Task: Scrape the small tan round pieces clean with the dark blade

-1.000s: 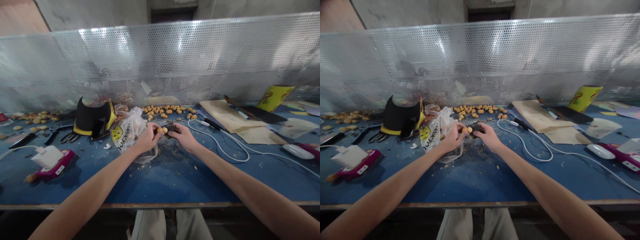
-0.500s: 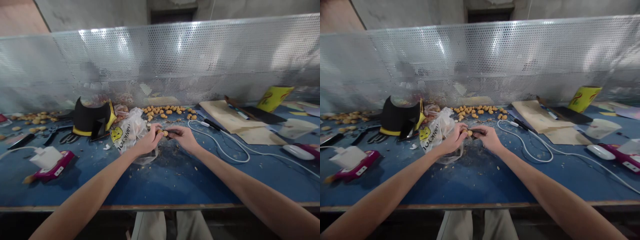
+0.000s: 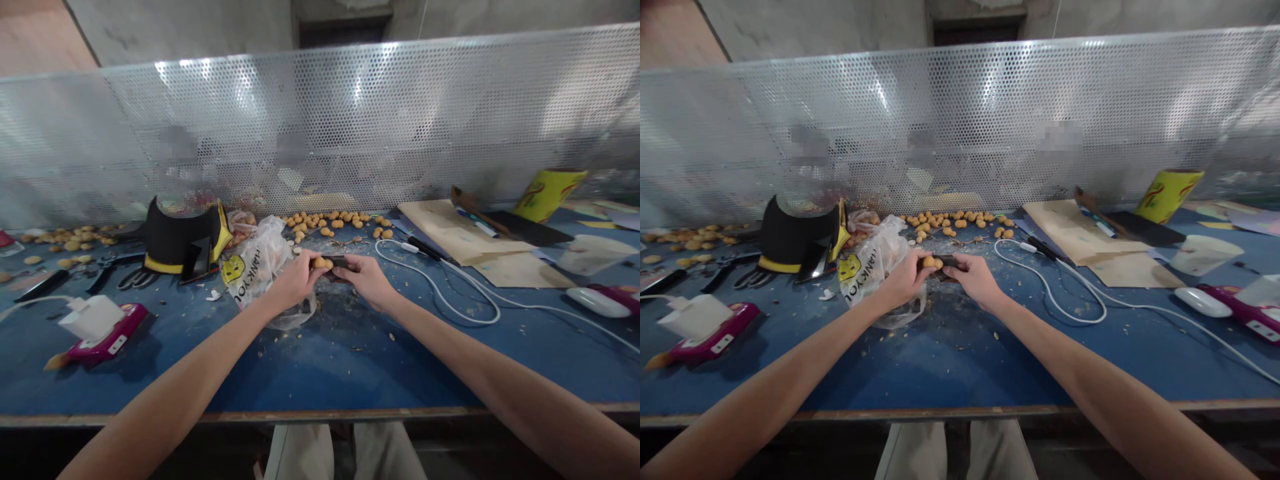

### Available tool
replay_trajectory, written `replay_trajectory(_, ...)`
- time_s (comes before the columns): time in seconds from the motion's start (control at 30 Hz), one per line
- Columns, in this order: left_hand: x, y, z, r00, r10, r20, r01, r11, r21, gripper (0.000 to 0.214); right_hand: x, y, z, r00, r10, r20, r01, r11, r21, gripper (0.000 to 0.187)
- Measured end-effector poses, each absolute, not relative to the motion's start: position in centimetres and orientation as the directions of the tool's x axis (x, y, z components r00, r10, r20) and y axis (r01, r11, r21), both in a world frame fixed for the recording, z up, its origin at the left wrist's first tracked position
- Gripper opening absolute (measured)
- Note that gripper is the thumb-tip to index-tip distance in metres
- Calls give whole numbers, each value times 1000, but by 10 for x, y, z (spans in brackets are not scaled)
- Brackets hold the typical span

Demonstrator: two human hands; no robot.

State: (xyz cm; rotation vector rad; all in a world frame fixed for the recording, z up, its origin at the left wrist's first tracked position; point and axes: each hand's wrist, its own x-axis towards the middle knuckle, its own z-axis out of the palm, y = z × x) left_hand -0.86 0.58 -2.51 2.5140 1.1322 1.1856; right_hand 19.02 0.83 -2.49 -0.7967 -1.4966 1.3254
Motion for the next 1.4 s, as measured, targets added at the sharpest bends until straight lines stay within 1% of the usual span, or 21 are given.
replay_trajectory(0.07, -13, 10, -24, 425, 632, 649, 592, -736, 329, 26, 188, 4, -22, -375, 912, 163, -153, 113, -982, 31)
replay_trajectory(0.13, -17, 14, -23, 483, 580, 656, 592, -768, 243, 25, 187, 1, -18, -421, 901, 108, -192, 28, -981, 28)
replay_trajectory(0.23, -23, 18, -19, 610, 494, 620, 548, -828, 120, 23, 190, 3, -15, -472, 880, 47, -236, -75, -969, 21)
replay_trajectory(0.33, -24, 18, -15, 693, 454, 559, 524, -851, 41, 18, 196, 7, -14, -505, 862, -28, -201, -150, -968, 14)
replay_trajectory(0.47, -22, 18, -12, 743, 438, 507, 509, -861, -2, 18, 200, 9, -11, -520, 847, -116, -159, -229, -960, 13)
replay_trajectory(0.53, -22, 18, -11, 724, 455, 518, 526, -851, 12, 20, 205, 9, -5, -522, 840, -146, -147, -257, -955, 15)
replay_trajectory(0.6, -22, 16, -12, 666, 521, 533, 582, -811, 66, 21, 212, 12, 4, -506, 849, -149, -124, -243, -962, 16)
replay_trajectory(0.67, -21, 13, -14, 569, 633, 525, 652, -736, 181, 24, 223, 17, 11, -417, 908, -37, -147, -107, -983, 14)
replay_trajectory(0.73, -19, 10, -16, 445, 755, 483, 691, -632, 351, 27, 234, 24, 15, -285, 948, 144, -125, 112, -986, 20)
replay_trajectory(0.77, -18, 8, -18, 414, 787, 458, 688, -600, 408, 28, 238, 27, 15, -220, 949, 226, -69, 216, -974, 26)
replay_trajectory(0.8, -17, 8, -19, 419, 796, 436, 673, -595, 439, 29, 240, 29, 13, -164, 939, 303, 16, 310, -951, 28)
replay_trajectory(0.83, -16, 8, -21, 436, 792, 428, 650, -606, 459, 30, 241, 31, 10, -156, 913, 377, 121, 397, -910, 28)
replay_trajectory(0.9, -16, 9, -23, 489, 757, 432, 591, -652, 474, 30, 238, 32, 2, -263, 835, 483, 311, 548, -777, 20)
replay_trajectory(0.93, -17, 11, -24, 512, 737, 441, 559, -676, 480, 30, 235, 32, -2, -331, 803, 495, 355, 592, -723, 17)
replay_trajectory(1.0, -19, 14, -26, 554, 702, 448, 504, -711, 491, 30, 230, 31, -9, -390, 770, 504, 393, 635, -665, 19)
replay_trajectory(1.1, -23, 17, -27, 601, 672, 433, 469, -735, 490, 31, 226, 30, -13, -451, 720, 527, 399, 691, -603, 25)
replay_trajectory(1.17, -24, 18, -27, 614, 675, 410, 476, -730, 490, 33, 226, 30, -14, -516, 673, 530, 378, 734, -564, 31)
replay_trajectory(1.27, -25, 18, -26, 621, 694, 365, 501, -709, 496, 35, 227, 31, -16, -583, 630, 513, 359, 766, -533, 37)
replay_trajectory(1.4, -26, 19, -25, 618, 703, 351, 538, -704, 463, 34, 226, 34, -22, -613, 633, 473, 377, 761, -528, 41)
